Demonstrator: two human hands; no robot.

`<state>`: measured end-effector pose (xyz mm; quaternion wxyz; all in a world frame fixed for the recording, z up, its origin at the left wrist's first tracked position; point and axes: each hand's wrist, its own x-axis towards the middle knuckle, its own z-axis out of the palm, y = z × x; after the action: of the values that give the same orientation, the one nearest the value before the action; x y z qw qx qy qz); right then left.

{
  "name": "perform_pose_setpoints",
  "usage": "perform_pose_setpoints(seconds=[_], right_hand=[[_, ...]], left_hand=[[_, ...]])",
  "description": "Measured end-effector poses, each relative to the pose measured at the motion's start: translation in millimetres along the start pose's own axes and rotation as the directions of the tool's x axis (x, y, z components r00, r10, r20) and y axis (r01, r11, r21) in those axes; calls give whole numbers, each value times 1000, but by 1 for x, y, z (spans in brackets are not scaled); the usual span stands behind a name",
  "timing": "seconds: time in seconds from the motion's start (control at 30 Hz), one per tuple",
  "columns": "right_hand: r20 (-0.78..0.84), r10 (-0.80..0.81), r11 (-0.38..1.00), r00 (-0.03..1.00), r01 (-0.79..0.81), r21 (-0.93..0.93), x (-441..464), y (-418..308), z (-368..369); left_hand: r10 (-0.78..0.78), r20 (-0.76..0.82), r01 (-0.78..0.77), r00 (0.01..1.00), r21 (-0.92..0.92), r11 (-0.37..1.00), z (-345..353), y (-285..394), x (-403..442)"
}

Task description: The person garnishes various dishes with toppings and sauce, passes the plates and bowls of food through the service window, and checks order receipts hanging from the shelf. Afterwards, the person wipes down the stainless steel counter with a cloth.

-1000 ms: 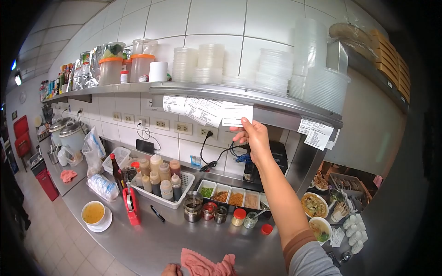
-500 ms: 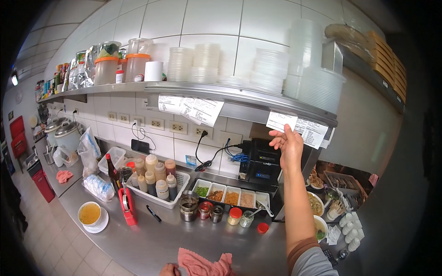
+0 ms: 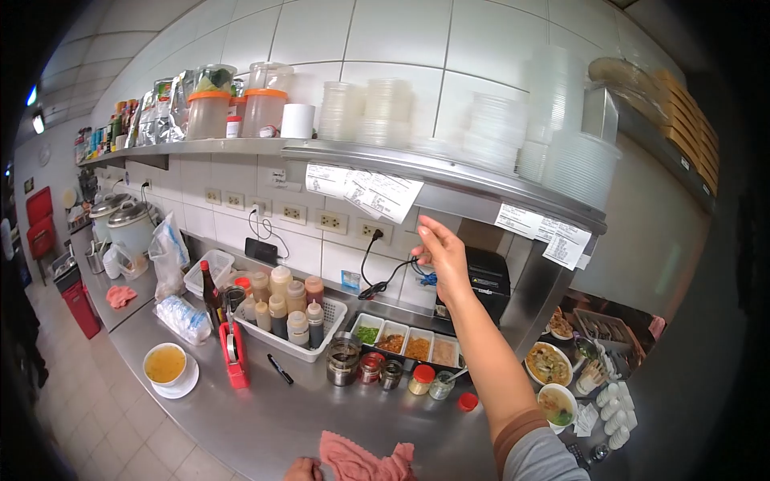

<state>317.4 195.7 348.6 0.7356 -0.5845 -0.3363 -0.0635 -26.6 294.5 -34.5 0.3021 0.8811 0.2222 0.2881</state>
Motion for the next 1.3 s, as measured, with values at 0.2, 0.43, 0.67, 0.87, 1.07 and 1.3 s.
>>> perform_pose_setpoints(seconds=[0.2,0.43,0.67,0.87,1.07,1.3], right_hand=[[-66,-77,992,995,70,-104,6,-11,38],[-83,-137,990,987,133,-49,22,-16,45],[-228,-156,986,961,165,23,3,-10,19],[-281,-230,973,932,224,-54,11,-15,1],[-382,-268,957,885,291,3,-6,-7,19],[-198,-84,996,977,89,18,0,29,78]], left_hand=[[21,4,-21,1000,-46,999,-8,3,3],[-12,64,16,998,-50,999,-11,1,4],[-18,81,24,997,-77,997,-15,2,4],[-33,125,45,992,-95,994,-12,-4,4],[-45,170,63,984,-102,993,-9,-11,4],[30,95,-18,995,-124,992,-10,-14,4]])
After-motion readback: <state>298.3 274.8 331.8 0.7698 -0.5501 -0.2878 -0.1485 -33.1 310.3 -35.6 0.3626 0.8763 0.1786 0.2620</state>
